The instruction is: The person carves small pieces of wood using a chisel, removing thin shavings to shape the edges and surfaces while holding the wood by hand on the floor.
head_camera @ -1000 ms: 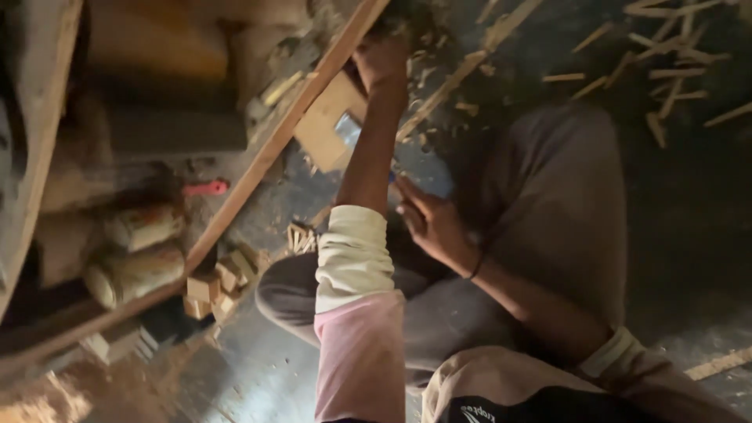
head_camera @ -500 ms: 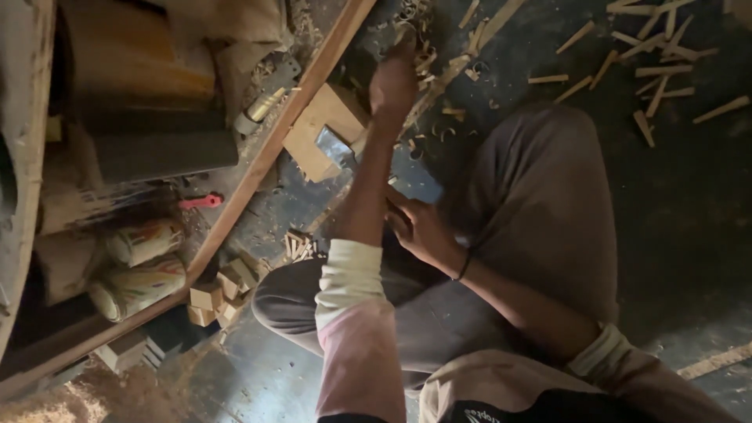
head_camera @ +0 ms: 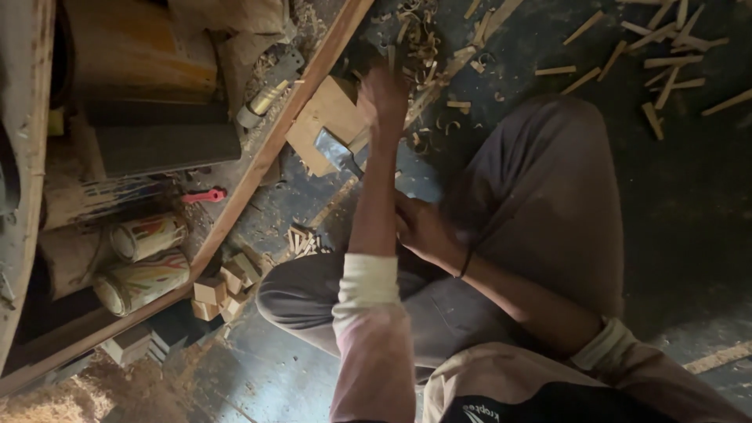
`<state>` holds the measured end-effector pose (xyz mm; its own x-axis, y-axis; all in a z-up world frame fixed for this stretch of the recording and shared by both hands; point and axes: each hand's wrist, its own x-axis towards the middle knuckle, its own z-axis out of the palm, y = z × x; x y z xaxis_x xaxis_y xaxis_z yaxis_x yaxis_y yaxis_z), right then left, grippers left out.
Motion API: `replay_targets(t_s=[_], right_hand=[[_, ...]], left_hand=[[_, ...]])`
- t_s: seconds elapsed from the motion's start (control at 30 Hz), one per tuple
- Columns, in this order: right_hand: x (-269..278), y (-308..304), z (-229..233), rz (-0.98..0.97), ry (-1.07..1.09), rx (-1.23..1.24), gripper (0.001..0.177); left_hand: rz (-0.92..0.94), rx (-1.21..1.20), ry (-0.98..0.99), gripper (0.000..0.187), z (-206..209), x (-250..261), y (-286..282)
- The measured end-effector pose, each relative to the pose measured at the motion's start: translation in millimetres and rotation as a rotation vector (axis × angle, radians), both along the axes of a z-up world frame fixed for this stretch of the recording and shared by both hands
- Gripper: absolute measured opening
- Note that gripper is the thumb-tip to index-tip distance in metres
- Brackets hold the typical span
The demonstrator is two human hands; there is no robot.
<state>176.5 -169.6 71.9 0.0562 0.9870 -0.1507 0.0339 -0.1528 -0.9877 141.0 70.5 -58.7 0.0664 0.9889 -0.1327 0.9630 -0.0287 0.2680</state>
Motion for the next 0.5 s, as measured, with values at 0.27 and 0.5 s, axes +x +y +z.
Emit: replay_targets(t_s=[0.27,0.5], right_hand=[[1,0,-8,-0.003,-0.097,0.012,0.044],[-9,-4,-18,-0.068,-0.059,0.198,0.049]], left_hand=[[-0.040,-0.032,-0.123,0.025,-19,9,36],[-0.212,-0.210,-1.421,0.013,118,-3,-48]])
